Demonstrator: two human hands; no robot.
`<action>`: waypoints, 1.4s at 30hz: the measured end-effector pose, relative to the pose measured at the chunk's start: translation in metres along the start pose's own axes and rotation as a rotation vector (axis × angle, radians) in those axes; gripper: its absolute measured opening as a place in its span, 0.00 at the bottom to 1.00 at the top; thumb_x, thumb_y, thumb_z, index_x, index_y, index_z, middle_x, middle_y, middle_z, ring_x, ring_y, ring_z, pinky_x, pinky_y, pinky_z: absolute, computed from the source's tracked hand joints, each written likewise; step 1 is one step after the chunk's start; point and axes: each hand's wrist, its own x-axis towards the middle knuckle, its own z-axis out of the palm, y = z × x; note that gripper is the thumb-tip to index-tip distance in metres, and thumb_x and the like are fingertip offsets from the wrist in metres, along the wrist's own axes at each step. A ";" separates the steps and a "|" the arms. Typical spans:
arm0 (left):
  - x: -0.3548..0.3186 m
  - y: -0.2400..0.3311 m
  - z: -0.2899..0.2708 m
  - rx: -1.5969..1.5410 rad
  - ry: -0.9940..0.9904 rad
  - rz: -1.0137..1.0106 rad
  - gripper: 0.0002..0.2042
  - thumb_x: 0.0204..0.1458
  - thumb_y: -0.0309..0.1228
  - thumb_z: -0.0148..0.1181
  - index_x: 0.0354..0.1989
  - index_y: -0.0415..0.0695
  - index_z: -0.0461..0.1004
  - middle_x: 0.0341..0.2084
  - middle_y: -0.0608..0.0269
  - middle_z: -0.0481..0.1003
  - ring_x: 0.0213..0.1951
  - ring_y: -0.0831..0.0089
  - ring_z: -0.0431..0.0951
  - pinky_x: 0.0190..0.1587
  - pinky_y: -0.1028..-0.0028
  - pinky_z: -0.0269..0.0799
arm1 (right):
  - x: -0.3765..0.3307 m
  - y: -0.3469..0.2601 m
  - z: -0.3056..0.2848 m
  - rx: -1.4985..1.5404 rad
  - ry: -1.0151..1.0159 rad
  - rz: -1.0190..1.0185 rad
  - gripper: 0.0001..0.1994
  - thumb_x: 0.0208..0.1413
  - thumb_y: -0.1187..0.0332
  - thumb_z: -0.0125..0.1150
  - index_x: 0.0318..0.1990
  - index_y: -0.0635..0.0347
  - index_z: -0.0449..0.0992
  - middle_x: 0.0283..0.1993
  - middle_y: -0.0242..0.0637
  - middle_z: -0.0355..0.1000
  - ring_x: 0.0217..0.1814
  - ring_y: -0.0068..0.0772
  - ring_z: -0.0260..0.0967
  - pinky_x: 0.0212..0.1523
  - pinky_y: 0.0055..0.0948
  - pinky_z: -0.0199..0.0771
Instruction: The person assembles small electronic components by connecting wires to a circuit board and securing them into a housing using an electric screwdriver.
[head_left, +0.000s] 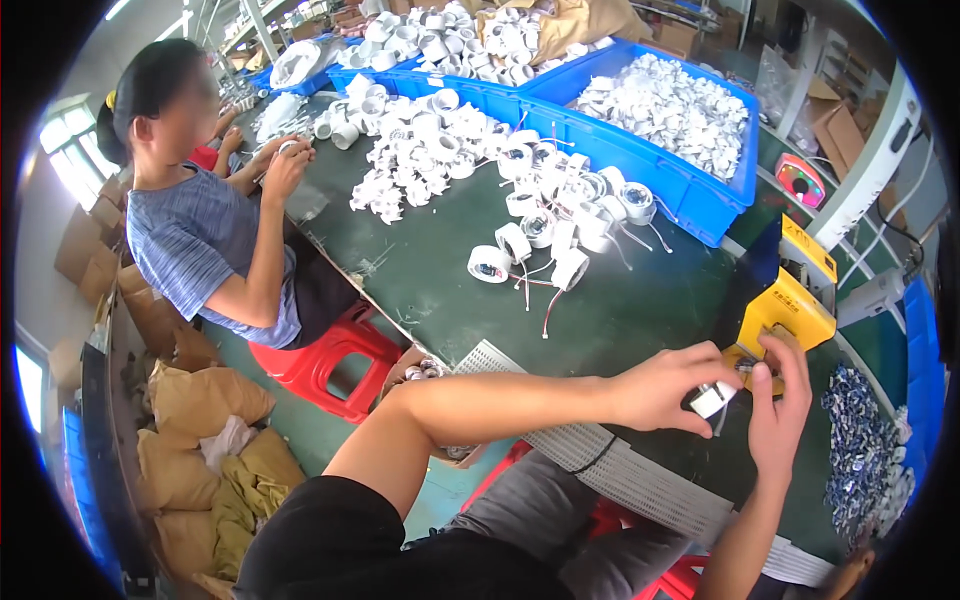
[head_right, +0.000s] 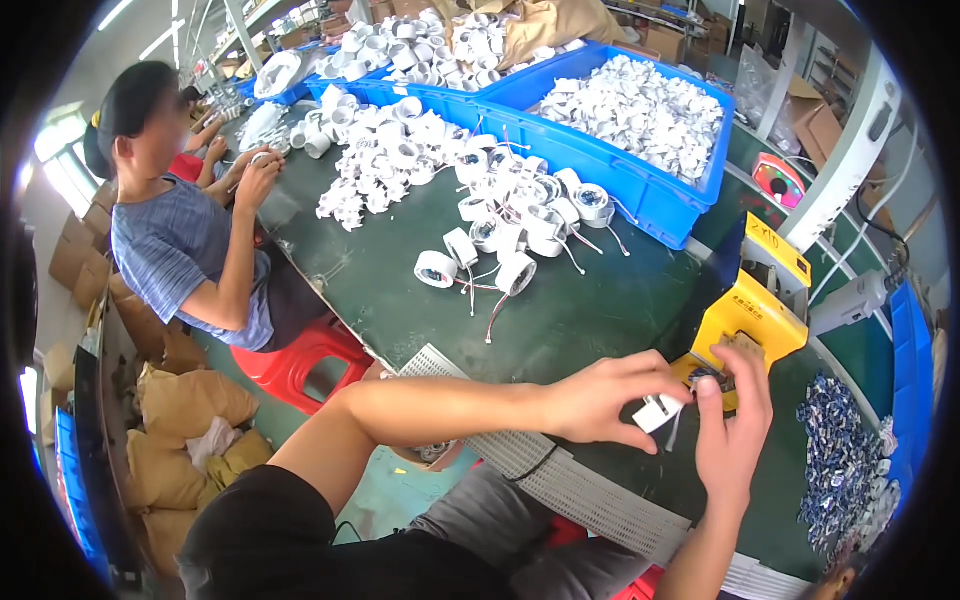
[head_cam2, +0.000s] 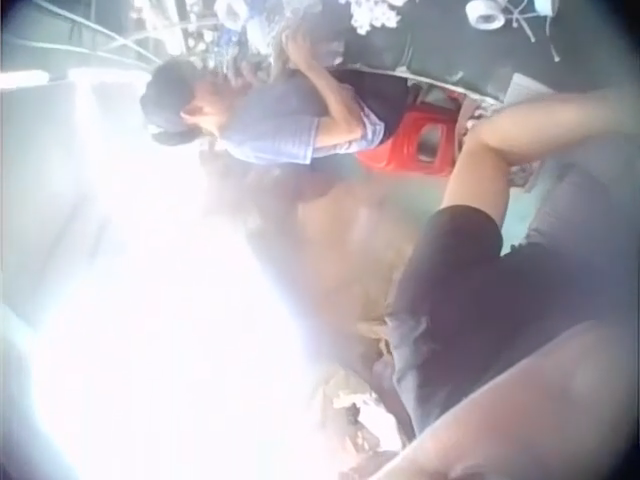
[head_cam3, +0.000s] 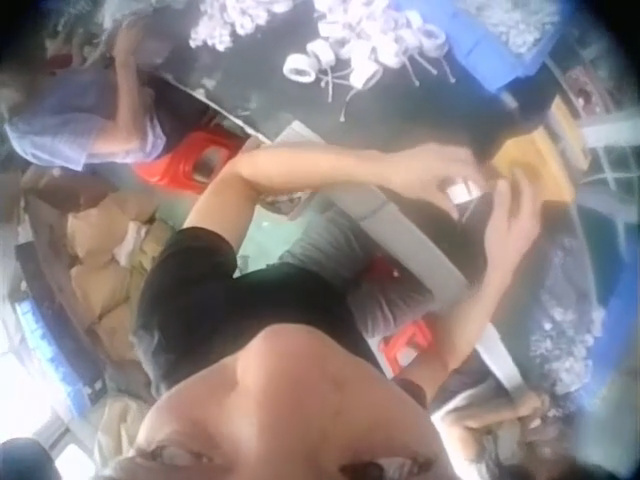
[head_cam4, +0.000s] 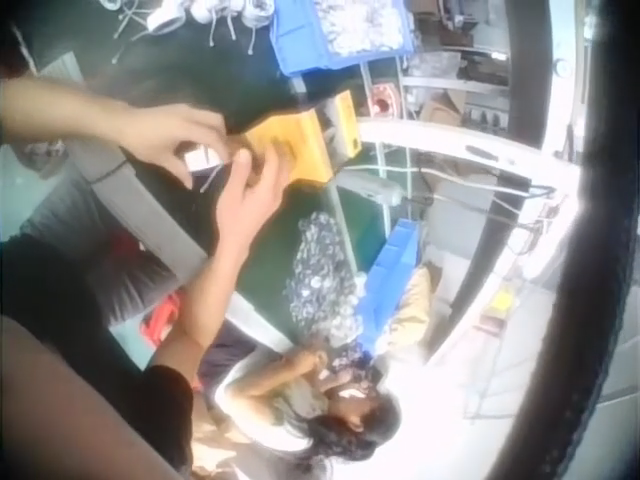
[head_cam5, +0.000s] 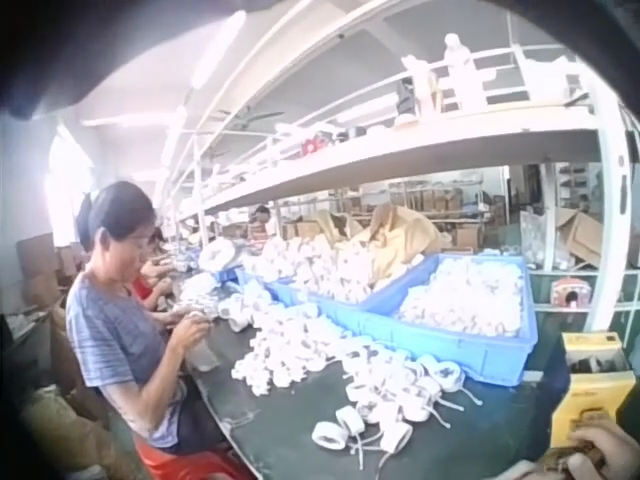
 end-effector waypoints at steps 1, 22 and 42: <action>0.001 -0.003 0.000 0.114 0.019 0.111 0.27 0.39 0.26 0.71 0.52 0.51 0.72 0.42 0.59 0.66 0.45 0.57 0.71 0.45 0.64 0.73 | -0.001 0.009 0.002 0.028 -0.056 0.031 0.10 0.61 0.69 0.53 0.43 0.68 0.73 0.41 0.45 0.72 0.42 0.39 0.71 0.46 0.32 0.69; 0.015 -0.014 0.002 0.019 0.163 0.095 0.28 0.43 0.36 0.74 0.53 0.42 0.69 0.45 0.56 0.70 0.47 0.62 0.73 0.48 0.68 0.72 | -0.034 0.035 0.005 0.501 -0.085 0.299 0.09 0.62 0.71 0.53 0.31 0.67 0.71 0.27 0.29 0.66 0.30 0.17 0.62 0.31 0.19 0.62; 0.014 -0.017 -0.003 -0.921 0.098 -0.741 0.22 0.66 0.48 0.43 0.53 0.42 0.70 0.37 0.65 0.75 0.39 0.78 0.76 0.37 0.75 0.74 | -0.031 0.034 0.038 0.307 -0.050 0.009 0.05 0.50 0.77 0.61 0.27 0.66 0.71 0.27 0.36 0.67 0.27 0.29 0.66 0.30 0.26 0.65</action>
